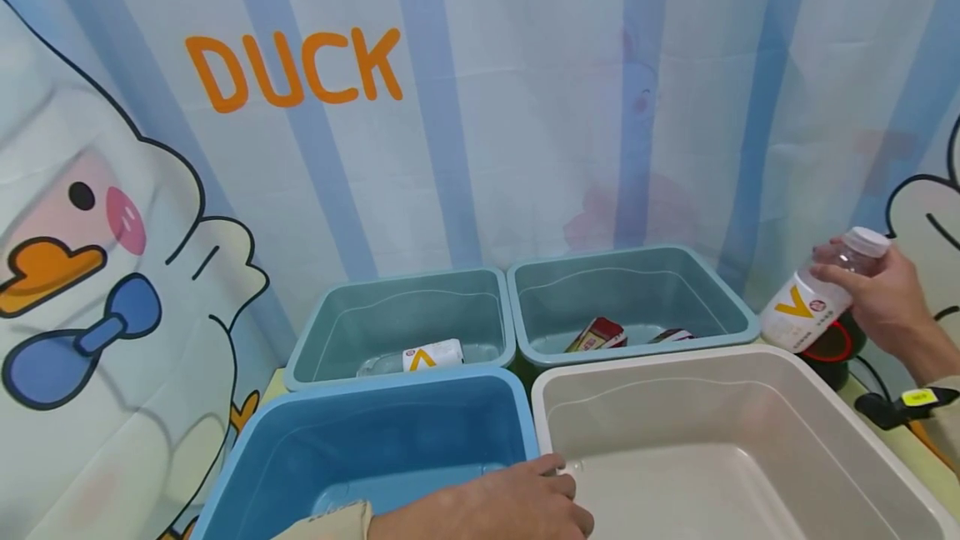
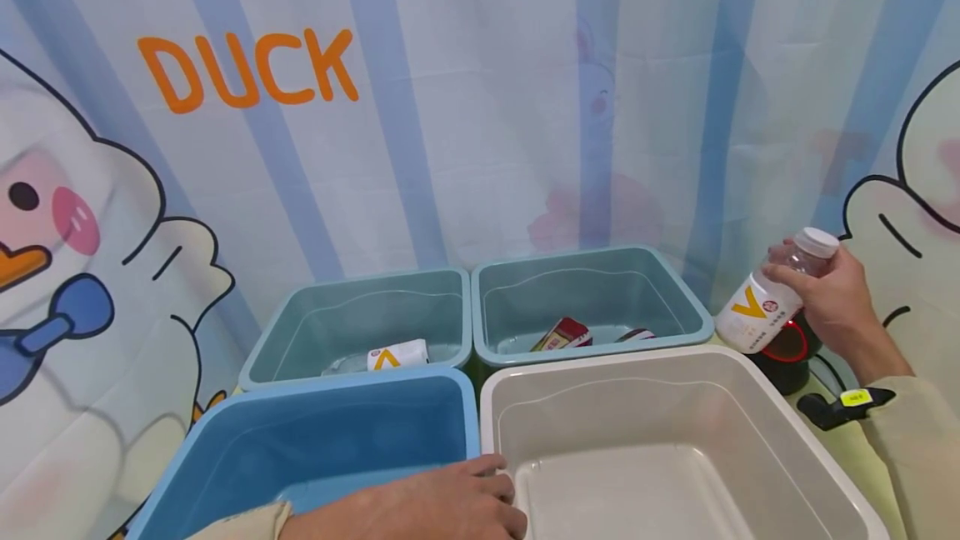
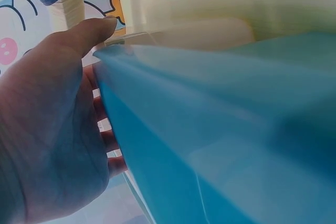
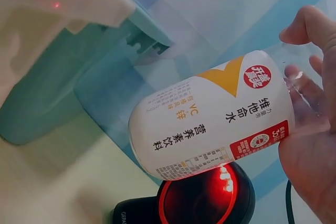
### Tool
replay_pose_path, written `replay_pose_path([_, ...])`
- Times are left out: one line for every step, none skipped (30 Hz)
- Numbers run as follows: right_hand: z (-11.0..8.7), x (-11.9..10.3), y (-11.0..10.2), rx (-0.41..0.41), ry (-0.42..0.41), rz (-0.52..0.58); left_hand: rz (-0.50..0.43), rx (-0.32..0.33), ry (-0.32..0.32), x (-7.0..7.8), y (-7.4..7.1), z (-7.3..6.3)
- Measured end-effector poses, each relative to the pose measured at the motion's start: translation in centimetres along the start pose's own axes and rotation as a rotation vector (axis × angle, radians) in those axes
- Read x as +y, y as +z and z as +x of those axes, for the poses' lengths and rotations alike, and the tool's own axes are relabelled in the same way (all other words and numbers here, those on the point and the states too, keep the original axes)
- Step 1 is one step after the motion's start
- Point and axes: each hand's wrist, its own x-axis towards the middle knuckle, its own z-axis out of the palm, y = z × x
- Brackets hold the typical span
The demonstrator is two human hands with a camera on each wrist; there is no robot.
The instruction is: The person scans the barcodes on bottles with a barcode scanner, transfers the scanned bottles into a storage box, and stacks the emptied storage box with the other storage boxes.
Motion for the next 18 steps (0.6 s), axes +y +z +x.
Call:
replay_pose_path([0.0,0.1,0.0,-0.004,-0.003,-0.001,0.002,-0.001,0.002,0.0,0.0,0.0])
replay_pose_path([0.0,0.2,-0.1,-0.006,-0.004,-0.005,-0.002,0.0,0.001,0.0,0.0,0.0])
replay_pose_path([0.0,0.4,-0.1,-0.008,-0.006,-0.012,0.006,0.0,0.005,0.0,0.0,0.0])
replay_pose_path([0.1,0.5,-0.1,-0.009,-0.005,-0.019,0.004,-0.003,0.005,-0.1,0.0,0.0])
replay_pose_path([0.1,0.6,-0.1,-0.012,-0.005,-0.026,0.006,-0.004,0.006,-0.1,0.0,0.1])
replay_pose_path([0.1,0.8,-0.1,-0.013,-0.003,-0.034,0.005,-0.005,0.004,-0.1,0.0,0.1])
replay_pose_path([0.1,0.9,-0.1,-0.013,-0.004,-0.047,0.003,-0.005,0.003,-0.1,0.0,0.2])
replay_pose_path([0.0,1.1,-0.1,-0.015,-0.002,-0.057,0.008,-0.006,0.004,-0.1,0.0,0.2])
replay_pose_path([0.0,1.2,-0.1,-0.019,-0.002,-0.065,0.014,-0.008,0.006,-0.1,0.0,0.2])
replay_pose_path([0.0,1.3,-0.1,-0.024,0.0,-0.067,0.011,-0.009,0.004,-0.1,0.0,0.2])
replay_pose_path([-0.1,1.4,-0.1,-0.03,0.002,-0.062,0.01,-0.009,0.001,-0.1,0.0,0.3])
replay_pose_path([-0.1,1.5,-0.1,-0.033,0.003,-0.061,0.01,-0.009,-0.001,0.0,0.0,0.3])
replay_pose_path([-0.1,1.6,-0.1,-0.035,-0.001,-0.066,0.01,-0.01,-0.003,0.0,0.0,0.3])
replay_pose_path([-0.1,1.7,-0.1,-0.039,-0.005,-0.066,0.013,-0.009,-0.004,0.0,0.0,0.3])
replay_pose_path([-0.1,1.7,-0.2,-0.04,-0.012,-0.064,0.011,-0.009,-0.006,0.0,0.0,0.2])
replay_pose_path([0.0,1.7,-0.1,-0.04,-0.019,-0.061,0.011,-0.007,-0.008,0.0,0.0,0.2])
replay_pose_path([0.0,1.8,-0.1,-0.04,-0.027,-0.057,0.01,-0.006,-0.01,0.0,0.0,0.2])
replay_pose_path([0.0,1.8,-0.1,-0.039,-0.039,-0.066,0.01,-0.005,-0.011,0.0,0.0,0.2])
